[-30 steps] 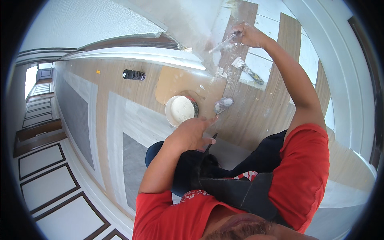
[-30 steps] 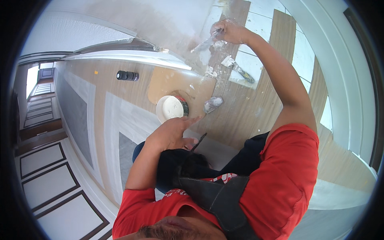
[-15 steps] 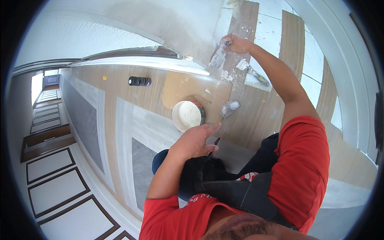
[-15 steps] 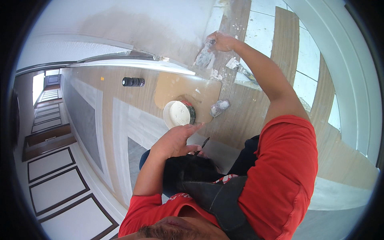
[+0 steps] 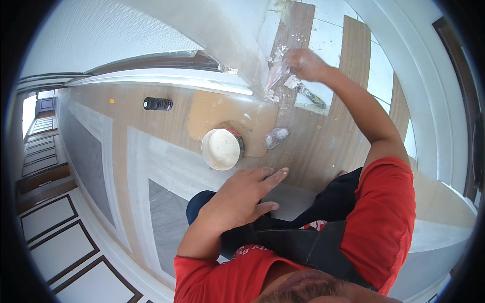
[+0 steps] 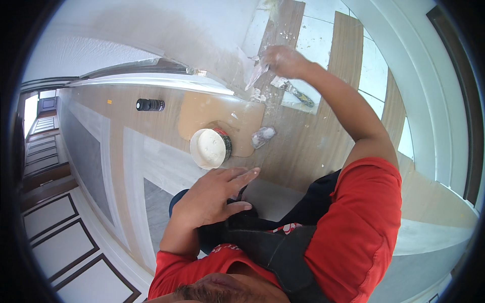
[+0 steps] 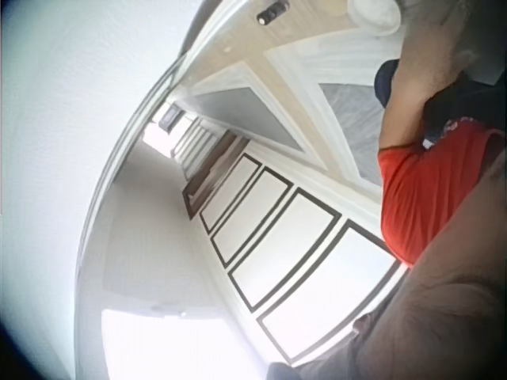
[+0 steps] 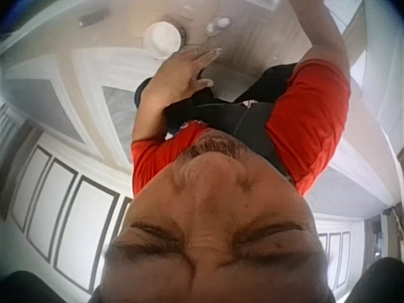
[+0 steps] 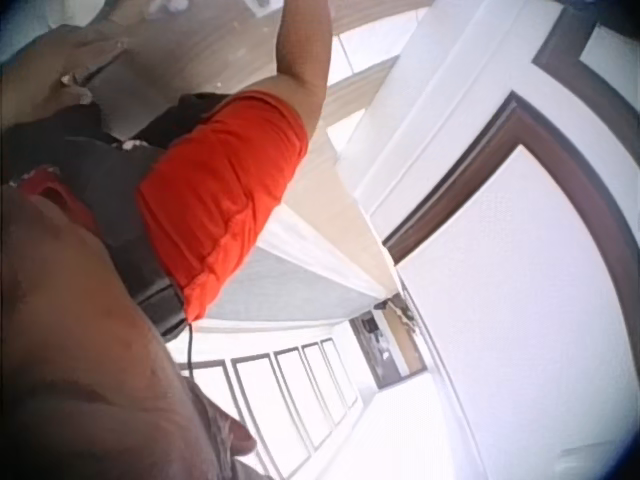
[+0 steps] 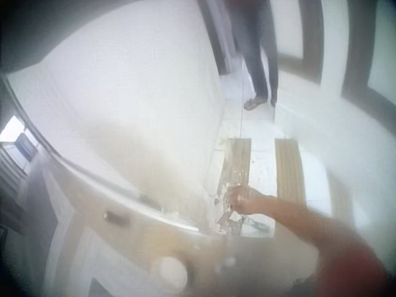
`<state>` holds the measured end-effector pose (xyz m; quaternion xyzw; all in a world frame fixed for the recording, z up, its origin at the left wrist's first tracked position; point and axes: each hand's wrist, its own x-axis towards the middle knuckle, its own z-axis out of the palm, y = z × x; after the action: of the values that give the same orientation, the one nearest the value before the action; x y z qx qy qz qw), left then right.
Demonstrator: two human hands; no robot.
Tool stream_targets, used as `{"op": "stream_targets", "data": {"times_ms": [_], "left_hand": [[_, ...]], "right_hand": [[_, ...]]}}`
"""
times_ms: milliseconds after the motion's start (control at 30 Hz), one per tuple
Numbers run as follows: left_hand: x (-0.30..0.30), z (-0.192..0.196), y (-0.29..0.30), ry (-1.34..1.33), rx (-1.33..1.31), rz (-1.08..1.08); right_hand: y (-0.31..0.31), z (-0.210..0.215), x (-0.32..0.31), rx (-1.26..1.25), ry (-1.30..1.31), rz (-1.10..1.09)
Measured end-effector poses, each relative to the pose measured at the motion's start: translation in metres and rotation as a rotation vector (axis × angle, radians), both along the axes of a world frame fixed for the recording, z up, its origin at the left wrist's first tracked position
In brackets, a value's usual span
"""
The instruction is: The person scoops white plaster from a bucket and applies it to a wall corner using a trowel. They repeatedly smooth the surface and scrape excess material back into the bucket while sitting on the floor.
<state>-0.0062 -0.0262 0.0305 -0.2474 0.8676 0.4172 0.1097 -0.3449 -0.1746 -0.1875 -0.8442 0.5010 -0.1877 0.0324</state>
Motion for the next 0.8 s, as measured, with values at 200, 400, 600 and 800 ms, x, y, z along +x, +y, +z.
{"op": "stream_targets", "data": {"times_ms": [200, 400, 600, 800], "left_hand": [[0.030, 0.009, 0.001, -0.102, -0.148, 0.081], [0.047, 0.018, 0.010, -0.126, -0.100, 0.069], [0.053, 0.016, 0.014, -0.081, -0.100, 0.069], [0.051, 0.014, 0.016, -0.049, -0.122, 0.044]], "right_hand": [[0.001, 0.023, 0.037, -0.180, -0.034, 0.152], [0.000, 0.054, 0.031, -0.393, -0.087, 0.099], [0.003, 0.097, 0.027, -0.522, -0.107, 0.090], [0.004, 0.128, 0.017, -0.642, -0.166, 0.011]]}}
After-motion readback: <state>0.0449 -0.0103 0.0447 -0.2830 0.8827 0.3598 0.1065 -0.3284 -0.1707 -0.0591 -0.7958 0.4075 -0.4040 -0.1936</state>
